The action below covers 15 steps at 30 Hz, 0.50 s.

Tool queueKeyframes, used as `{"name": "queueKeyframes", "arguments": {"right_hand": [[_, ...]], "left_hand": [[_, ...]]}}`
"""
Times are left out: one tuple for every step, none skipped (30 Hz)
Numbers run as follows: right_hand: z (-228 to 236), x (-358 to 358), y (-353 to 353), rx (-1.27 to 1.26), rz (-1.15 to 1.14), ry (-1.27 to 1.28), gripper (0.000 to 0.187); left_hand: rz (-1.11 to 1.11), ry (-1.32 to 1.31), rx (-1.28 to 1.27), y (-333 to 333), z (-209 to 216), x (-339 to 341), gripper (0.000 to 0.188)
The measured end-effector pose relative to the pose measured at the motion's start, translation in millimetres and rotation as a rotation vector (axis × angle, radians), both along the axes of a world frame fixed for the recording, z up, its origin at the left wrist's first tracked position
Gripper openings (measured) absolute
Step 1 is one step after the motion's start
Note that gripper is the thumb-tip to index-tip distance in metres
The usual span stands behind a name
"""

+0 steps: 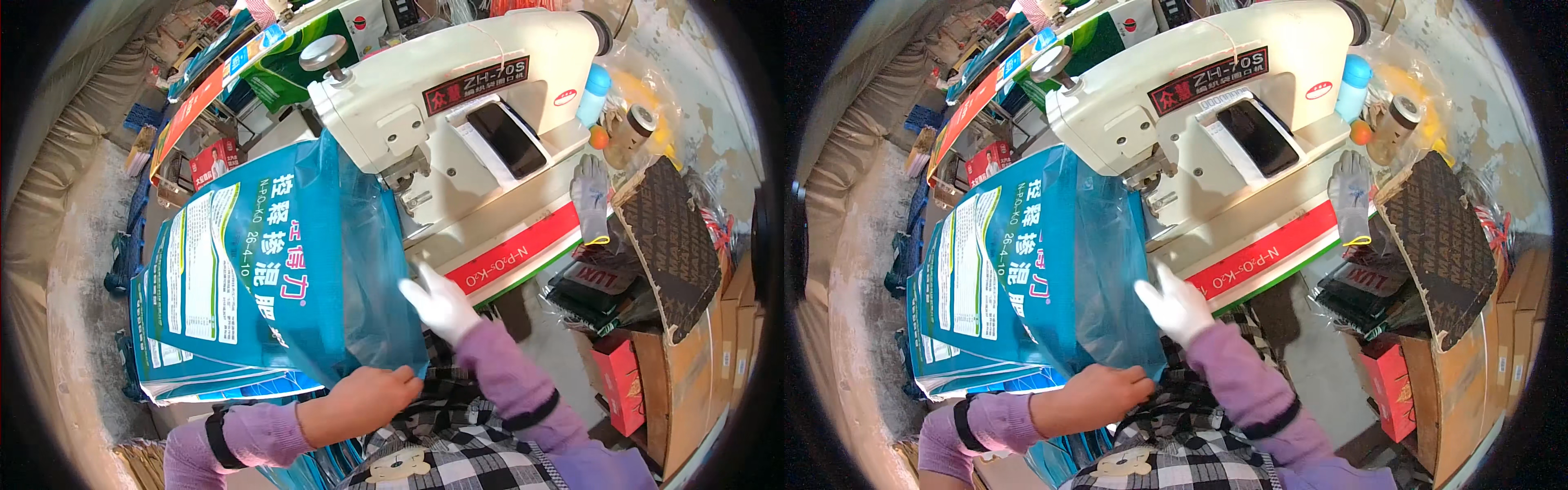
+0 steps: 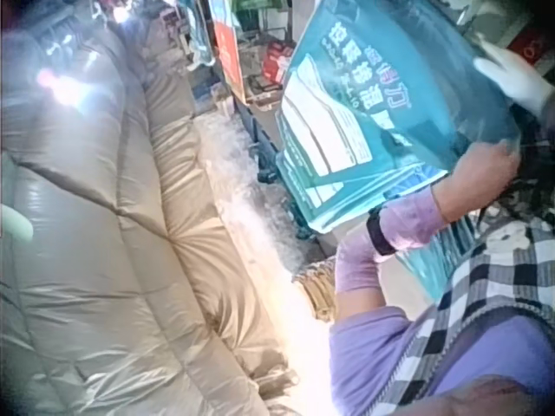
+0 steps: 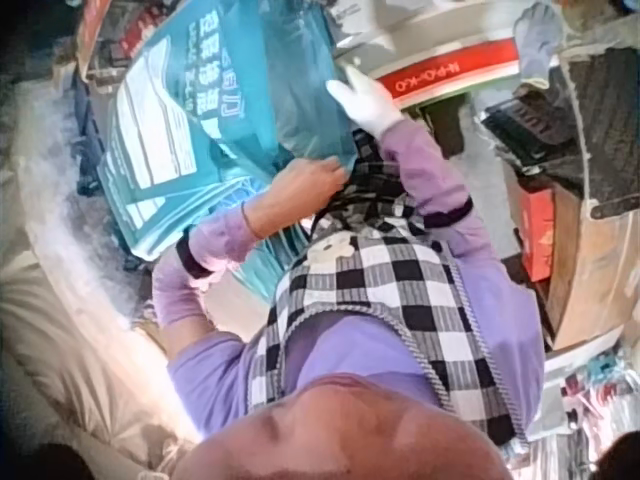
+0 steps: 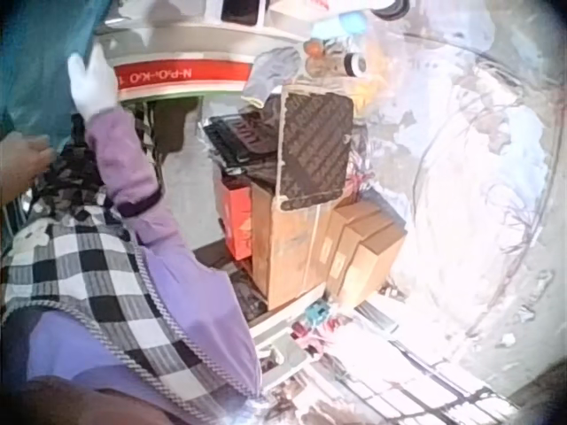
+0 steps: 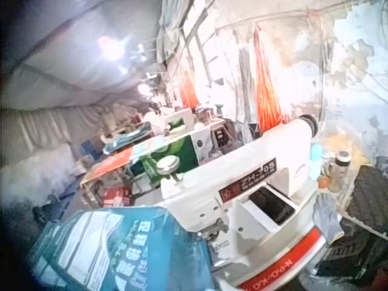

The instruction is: The person is using an industrial sewing machine to stitch and seal the tops of large plastic fertilizer bags.

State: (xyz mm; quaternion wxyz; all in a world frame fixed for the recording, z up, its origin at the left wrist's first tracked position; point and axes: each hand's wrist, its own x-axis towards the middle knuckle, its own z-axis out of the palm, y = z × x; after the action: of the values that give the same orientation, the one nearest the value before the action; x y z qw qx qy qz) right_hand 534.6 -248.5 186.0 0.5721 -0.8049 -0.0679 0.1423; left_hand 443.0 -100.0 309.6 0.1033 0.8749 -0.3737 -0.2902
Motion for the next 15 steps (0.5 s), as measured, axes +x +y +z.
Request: {"name": "queueKeyframes", "arguments": {"right_hand": [[11.4,11.4,6.9,-0.006,-0.008,-0.001,0.059],[21.2,24.9,18.8,-0.236,0.031,0.029,0.061],[27.0,30.8,24.3,-0.461,0.063,0.061,0.064],[22.9,27.2,26.1,-0.453,0.055,0.065,0.064],[15.1,20.5,28.5,-0.507,0.067,0.062,0.068],[12.7,15.0,29.3,-0.559,0.082,0.052,0.072],[12.3,8.9,29.2,-0.556,0.082,0.061,0.072],[17.2,2.8,26.6,-0.605,0.158,0.029,0.073],[20.4,-0.1,21.7,-0.653,0.230,-0.003,0.075],[19.3,0.7,18.2,-0.579,0.254,-0.075,0.075],[7.6,2.2,21.8,-0.579,0.250,-0.067,0.075],[-11.1,7.2,12.1,-0.680,0.214,-0.252,0.075],[-17.8,11.9,8.0,-0.748,0.195,-0.459,0.076],[6.2,38.3,22.4,-0.863,0.345,-0.192,0.077],[-17.7,47.4,34.6,-0.915,0.110,-0.426,0.065]], "left_hand": [[-0.008,-0.001,-0.006,-9.8,-0.7,-1.3,0.012],[-0.078,-0.036,0.009,-17.6,-4.1,-3.2,0.011],[-0.155,-0.071,0.029,-23.4,-4.6,-3.9,0.010],[-0.164,-0.068,0.036,-27.0,-4.5,-2.4,0.010],[-0.244,-0.089,0.019,-30.7,-4.0,1.4,0.010],[-0.320,-0.114,0.005,-34.9,-1.1,5.8,0.011],[-0.392,-0.128,-0.016,-38.3,4.7,15.4,0.011],[-0.471,-0.027,0.065,-35.8,13.5,32.3,0.013],[-0.389,0.098,-0.086,-27.2,32.6,61.1,0.016],[-0.372,-0.006,-0.007,-21.8,58.2,86.7,0.024],[-0.349,-0.330,-0.229,9.1,54.2,113.0,0.021],[-0.419,-0.304,0.283,31.4,67.6,147.9,0.039],[-0.497,-0.411,0.278,54.5,96.9,169.7,0.037],[-0.441,-0.329,0.278,51.0,117.7,173.0,0.050],[-0.365,-0.243,0.353,32.1,143.1,165.8,0.053]]}}
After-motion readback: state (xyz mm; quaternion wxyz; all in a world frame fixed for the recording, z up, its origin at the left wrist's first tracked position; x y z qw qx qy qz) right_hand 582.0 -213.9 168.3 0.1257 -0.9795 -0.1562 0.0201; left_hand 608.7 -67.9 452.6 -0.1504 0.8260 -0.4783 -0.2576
